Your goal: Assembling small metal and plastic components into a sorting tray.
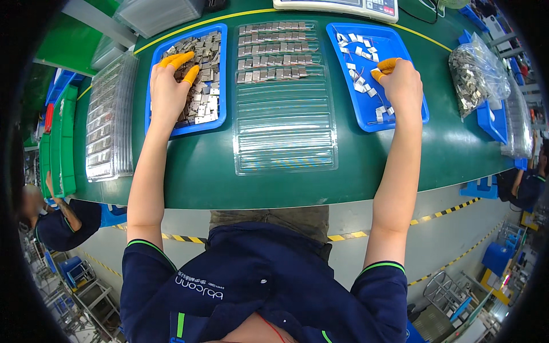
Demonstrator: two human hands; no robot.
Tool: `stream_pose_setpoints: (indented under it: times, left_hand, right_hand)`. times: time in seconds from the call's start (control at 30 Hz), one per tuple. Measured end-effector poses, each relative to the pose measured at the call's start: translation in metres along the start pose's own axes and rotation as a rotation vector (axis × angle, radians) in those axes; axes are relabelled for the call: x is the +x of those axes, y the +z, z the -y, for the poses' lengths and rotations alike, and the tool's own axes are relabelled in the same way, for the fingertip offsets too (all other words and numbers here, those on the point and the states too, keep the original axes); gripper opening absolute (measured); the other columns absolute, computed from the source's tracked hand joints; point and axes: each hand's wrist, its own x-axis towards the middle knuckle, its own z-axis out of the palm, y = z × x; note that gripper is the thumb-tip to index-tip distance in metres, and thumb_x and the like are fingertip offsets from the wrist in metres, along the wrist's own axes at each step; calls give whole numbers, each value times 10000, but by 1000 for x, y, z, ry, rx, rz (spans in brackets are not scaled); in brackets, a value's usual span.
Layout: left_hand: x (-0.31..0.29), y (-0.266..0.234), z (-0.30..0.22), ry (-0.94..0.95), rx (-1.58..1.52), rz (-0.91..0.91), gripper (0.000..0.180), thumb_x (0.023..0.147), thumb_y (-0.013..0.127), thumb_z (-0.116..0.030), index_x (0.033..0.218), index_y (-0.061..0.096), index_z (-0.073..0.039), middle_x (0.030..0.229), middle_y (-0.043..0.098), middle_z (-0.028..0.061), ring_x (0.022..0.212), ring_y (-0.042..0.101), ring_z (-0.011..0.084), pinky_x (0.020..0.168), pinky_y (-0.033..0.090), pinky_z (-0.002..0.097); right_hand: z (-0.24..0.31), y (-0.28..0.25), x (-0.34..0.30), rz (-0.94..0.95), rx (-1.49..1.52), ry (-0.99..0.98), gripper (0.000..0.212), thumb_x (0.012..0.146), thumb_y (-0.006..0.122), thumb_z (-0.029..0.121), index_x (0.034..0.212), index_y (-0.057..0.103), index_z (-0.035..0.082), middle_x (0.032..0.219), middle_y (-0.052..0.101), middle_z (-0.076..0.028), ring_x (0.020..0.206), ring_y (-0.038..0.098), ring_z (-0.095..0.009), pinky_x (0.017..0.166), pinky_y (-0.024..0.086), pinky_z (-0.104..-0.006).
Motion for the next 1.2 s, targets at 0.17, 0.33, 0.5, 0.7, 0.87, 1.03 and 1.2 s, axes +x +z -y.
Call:
stream_pose_setpoints:
  times: [0.17, 0.33, 0.5, 0.7, 0.87, 1.03, 1.2]
  left_hand:
    - [4, -6, -8, -9, 24, 25, 260, 744, 660, -175, 970, 661, -47, 956, 601, 152, 939, 502, 290, 866, 402, 363]
    - [13, -4, -9, 11, 108, 55, 249, 727, 670, -165, 942, 664, -39, 889, 602, 159, 891, 520, 293, 825, 425, 365]
    - [14, 4, 0, 4, 174, 54, 233, 720, 676, -167, 904, 658, -24, 857, 599, 154, 889, 526, 290, 802, 434, 367]
    - [15, 0, -6, -42, -61, 15, 227, 728, 682, -165, 901, 652, -22, 824, 601, 123, 818, 550, 253, 748, 456, 344]
    - [5, -11, -31, -250, -898, 201, 196, 756, 684, -96, 910, 627, 12, 797, 656, 75, 688, 609, 109, 617, 487, 230]
    - [-8, -18, -57, -388, -1202, 459, 175, 761, 664, -24, 909, 587, 26, 830, 653, 122, 765, 650, 162, 675, 518, 234]
    - [-15, -20, -62, -442, -1285, 520, 233, 739, 663, 19, 950, 567, 43, 902, 644, 146, 830, 648, 206, 747, 516, 257]
  right_hand:
    - [-4, 13, 3, -121, 44, -95, 207, 748, 637, 85, 942, 648, 13, 868, 647, -172, 774, 639, -280, 723, 488, -336]
    - [-8, 16, 14, -197, 200, -153, 214, 806, 515, -7, 997, 608, -23, 873, 647, -139, 794, 641, -196, 723, 496, -281]
    - [12, 15, 6, -86, 957, -81, 203, 826, 491, -63, 998, 595, -84, 895, 641, -107, 792, 646, -184, 737, 516, -239]
    - [22, 17, -3, -15, 835, -90, 288, 804, 550, -43, 1090, 566, -74, 987, 617, -146, 863, 626, -191, 753, 530, -264]
    - [44, 22, -19, 102, 1089, 0, 264, 826, 534, -23, 1083, 571, -67, 966, 625, -142, 882, 624, -197, 724, 550, -278]
    - [66, 38, -45, -76, 1047, -303, 196, 805, 619, 70, 992, 654, 20, 961, 638, -91, 802, 622, -162, 711, 510, -254]
    - [76, 40, -57, -72, 952, -523, 154, 758, 670, 83, 909, 693, 57, 874, 658, -61, 763, 592, -128, 738, 454, -243]
